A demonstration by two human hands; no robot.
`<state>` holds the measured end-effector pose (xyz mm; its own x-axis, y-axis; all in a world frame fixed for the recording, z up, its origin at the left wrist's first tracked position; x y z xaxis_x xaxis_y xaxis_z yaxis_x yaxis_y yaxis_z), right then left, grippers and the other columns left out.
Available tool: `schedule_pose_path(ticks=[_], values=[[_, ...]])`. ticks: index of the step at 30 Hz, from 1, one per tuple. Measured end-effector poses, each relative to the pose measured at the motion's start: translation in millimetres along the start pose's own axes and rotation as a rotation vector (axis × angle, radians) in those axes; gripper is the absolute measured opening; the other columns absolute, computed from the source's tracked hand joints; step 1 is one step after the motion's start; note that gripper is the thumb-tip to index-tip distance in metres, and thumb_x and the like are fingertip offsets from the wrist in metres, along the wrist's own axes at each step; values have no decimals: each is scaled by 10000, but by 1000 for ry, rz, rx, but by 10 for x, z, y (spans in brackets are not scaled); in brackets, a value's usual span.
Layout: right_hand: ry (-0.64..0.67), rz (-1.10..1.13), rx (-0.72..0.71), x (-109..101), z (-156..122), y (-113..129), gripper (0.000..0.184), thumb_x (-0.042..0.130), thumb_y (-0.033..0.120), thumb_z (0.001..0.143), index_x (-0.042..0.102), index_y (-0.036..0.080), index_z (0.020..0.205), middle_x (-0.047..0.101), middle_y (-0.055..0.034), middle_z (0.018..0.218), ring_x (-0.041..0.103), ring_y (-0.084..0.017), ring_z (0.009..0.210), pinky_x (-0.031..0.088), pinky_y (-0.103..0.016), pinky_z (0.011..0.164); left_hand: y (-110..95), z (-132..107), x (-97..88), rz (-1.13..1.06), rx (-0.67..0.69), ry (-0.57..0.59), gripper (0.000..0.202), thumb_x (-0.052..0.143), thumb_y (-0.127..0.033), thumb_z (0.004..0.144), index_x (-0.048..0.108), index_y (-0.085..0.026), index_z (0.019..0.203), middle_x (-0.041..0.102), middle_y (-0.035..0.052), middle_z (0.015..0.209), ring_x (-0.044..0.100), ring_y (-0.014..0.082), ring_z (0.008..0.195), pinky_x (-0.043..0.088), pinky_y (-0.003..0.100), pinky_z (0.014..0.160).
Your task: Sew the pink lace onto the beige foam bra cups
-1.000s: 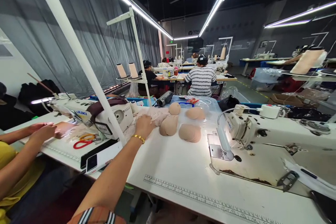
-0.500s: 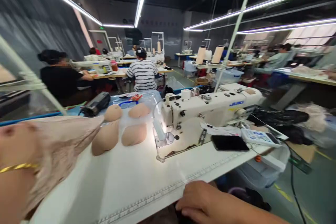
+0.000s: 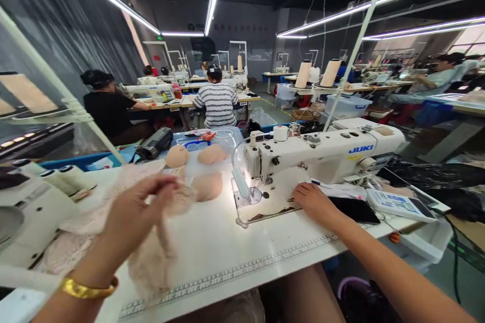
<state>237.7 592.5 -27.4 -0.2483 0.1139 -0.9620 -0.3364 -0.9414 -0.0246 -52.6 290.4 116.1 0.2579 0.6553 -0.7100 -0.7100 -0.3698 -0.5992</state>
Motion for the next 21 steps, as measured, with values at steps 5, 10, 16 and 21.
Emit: schedule_pose_path(ticks=[5,10,16,21], values=[[-5,391,20,-91,-42,612,233,371,167,1066,598,184,1115,718,-56,832,669,-226,733,502,-322,677,-226,-672,1232,-444,-147,589,444,611,-379,860,660,-200,1263,752,96,1178,660,218,908,537,345,809],[-63,389,-215,-334,-2,1494,119,513,264,1063,597,210,1000,721,-50,882,676,-222,783,454,-312,703,-265,-855,1551,-656,-257,671,654,701,-321,805,535,-194,1425,687,70,1102,517,145,780,470,296,748],[-281,106,-301,-231,103,1799,133,500,106,1022,609,182,1012,648,-24,739,596,-199,660,345,-319,659,-329,-863,1672,-777,-247,705,765,732,-332,812,429,-211,1503,416,-70,774,404,111,674,361,253,645],[-170,105,-291,-146,123,1801,152,536,93,977,592,209,897,644,-14,724,585,-192,632,310,-327,633,-297,-926,1701,-766,-224,767,832,713,-300,813,348,-238,1558,632,9,983,474,109,690,412,259,662]])
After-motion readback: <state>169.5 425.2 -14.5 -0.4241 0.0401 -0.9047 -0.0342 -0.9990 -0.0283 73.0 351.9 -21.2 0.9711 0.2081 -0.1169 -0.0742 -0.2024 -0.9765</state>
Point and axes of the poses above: each hand's wrist, its own z-axis towards the middle knuckle, its own x-axis out of the palm, y = z × x, the point moved 8 cm from there along z, towards the middle knuckle
